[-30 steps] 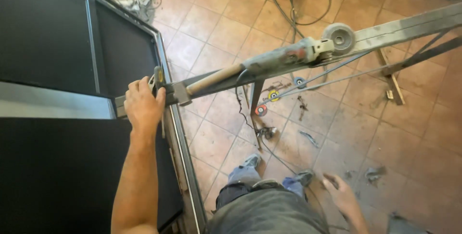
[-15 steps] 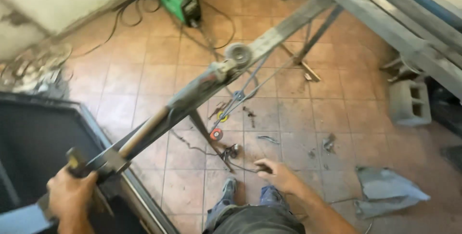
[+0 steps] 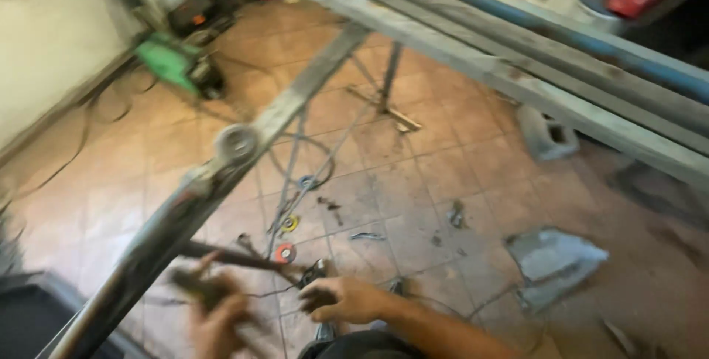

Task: Using pliers and a screwdriver to remove small metal components and debris from a metal frame

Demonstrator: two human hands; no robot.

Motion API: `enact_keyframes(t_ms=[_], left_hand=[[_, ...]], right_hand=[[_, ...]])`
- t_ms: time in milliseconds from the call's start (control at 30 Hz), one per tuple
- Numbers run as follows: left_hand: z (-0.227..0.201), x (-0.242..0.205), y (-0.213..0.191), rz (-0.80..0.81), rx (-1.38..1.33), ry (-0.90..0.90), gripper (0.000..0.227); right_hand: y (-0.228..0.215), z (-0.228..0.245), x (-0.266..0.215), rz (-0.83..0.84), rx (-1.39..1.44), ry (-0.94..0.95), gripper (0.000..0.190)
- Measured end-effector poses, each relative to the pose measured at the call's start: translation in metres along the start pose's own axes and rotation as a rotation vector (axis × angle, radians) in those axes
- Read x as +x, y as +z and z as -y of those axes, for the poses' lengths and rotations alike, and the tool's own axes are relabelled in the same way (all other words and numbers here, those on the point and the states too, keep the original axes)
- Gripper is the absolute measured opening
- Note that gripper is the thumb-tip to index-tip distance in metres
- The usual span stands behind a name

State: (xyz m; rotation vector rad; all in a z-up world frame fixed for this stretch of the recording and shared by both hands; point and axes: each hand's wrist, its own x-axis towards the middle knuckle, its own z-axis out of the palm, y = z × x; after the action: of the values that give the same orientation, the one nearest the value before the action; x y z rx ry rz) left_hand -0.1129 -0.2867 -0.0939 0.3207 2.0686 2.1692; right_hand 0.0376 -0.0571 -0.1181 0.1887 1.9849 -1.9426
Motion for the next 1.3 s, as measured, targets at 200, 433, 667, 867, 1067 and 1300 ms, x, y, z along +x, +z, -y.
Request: enact_keyframes(t_ms=[200,433,667,867,1067,1300], left_hand=[[-0.041,-0.043,0.230,0.394,-0.610,-0.533,0.090],[-0.065,-0.035,0.370,0.562,-0.754,-0.621,0.069],[-0.027,0.049,0.455,0.853,-0.027,-0.537,0.036],[-0.037,0.149,0.557,1.107,0.675,0.262,0.031],[-0.024,0.248,0.665,1.047,0.901,0.564,0.049],[0.059,0.319,0.739,1.055,0.884,1.061,0.050]], right_hand=[[-0.089,-0.055,-0.059,0.213,0.444,-0.253,0.018],[-0.190,-0.035,-0.170,-0.156,0.409,-0.131,0.026],[-0.251,-0.070,-0.236,-0.707,0.821,-0.333,0.036],[-0.294,-0.012,-0.225,-0.606,0.925,-0.956,0.055],[-0.366,-0.066,-0.165,-0.975,0.942,-0.391,0.015],[-0.388,-0.043,-0.144,-0.779,1.170,-0.975,0.070]])
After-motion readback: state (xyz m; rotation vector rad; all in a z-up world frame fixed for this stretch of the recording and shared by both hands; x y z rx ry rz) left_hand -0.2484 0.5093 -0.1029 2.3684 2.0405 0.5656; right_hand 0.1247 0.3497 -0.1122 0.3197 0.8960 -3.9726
